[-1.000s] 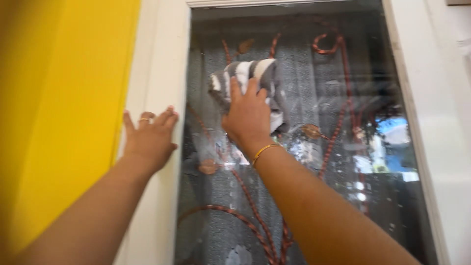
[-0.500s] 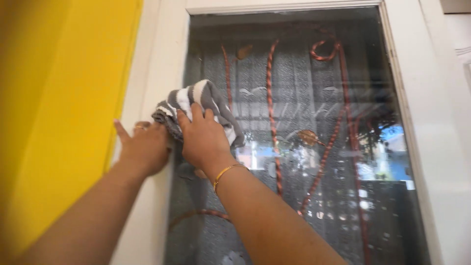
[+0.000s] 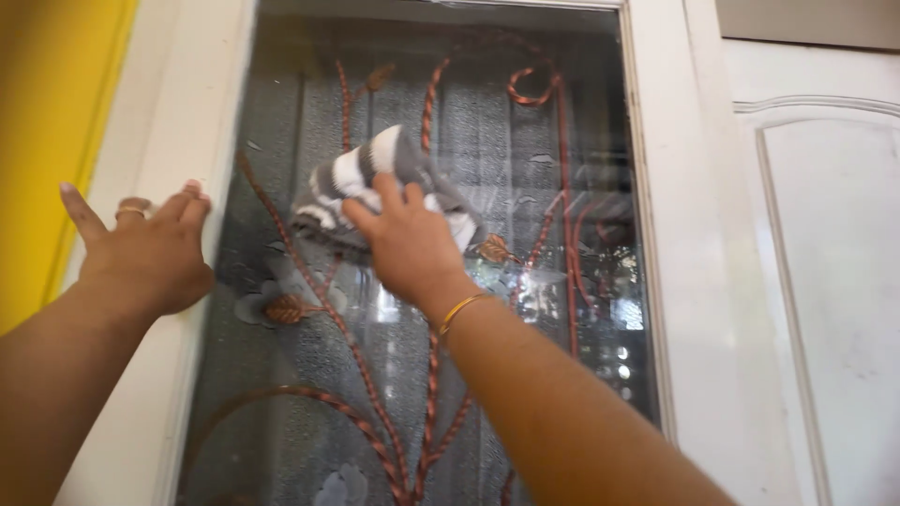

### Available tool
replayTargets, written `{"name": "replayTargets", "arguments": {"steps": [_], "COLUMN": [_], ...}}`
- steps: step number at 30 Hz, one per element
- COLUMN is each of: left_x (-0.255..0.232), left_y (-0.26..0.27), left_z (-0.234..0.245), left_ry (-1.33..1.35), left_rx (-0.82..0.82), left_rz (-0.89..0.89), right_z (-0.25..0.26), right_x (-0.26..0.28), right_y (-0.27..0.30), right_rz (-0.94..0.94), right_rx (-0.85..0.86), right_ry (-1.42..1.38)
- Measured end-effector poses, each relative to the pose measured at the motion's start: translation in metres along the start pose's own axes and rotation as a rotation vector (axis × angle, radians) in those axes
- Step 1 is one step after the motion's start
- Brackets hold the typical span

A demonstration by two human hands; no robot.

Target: Clean the glass of a window using a striped cloth.

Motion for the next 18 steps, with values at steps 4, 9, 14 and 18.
{"name": "replayTargets", "arguments": {"steps": [4,9,14,18], "left_x": [-0.006,0.002,0.018,0.022], "left_y": [-0.013,-0.019,-0.029,-0.023], "left_z": [-0.004,-0.026,-0.059,-0.063], "left_ry": [-0.129,-0.139,0.174,0.056], "left_rx": [0.031,-0.049,-0.165,-0.094], "left_rz": [0.067,0.066,0.096,0.111], "right_z": [0.027,0.063,0.096,0.089], "right_x": [-0.050,-0.137,-0.204,-0.219], "right_y": [0.009,0.027,0.049,0.060], "right_rz": [-0.068,-0.202,-0.335,-0.469], "right_rx": [0.007,0.061,0.154,0.159], "right_ry": [0.049,0.195,0.427,0.490]}}
Point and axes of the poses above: each hand's wrist, its own y-axis away from the middle knuckle, its own z-axis out of the back of the hand, x = y × z, the point moved 9 cm from there along -y, towards the middle knuckle, and after that the axes turned 8 degrees about -z, right-handed, at the moved point
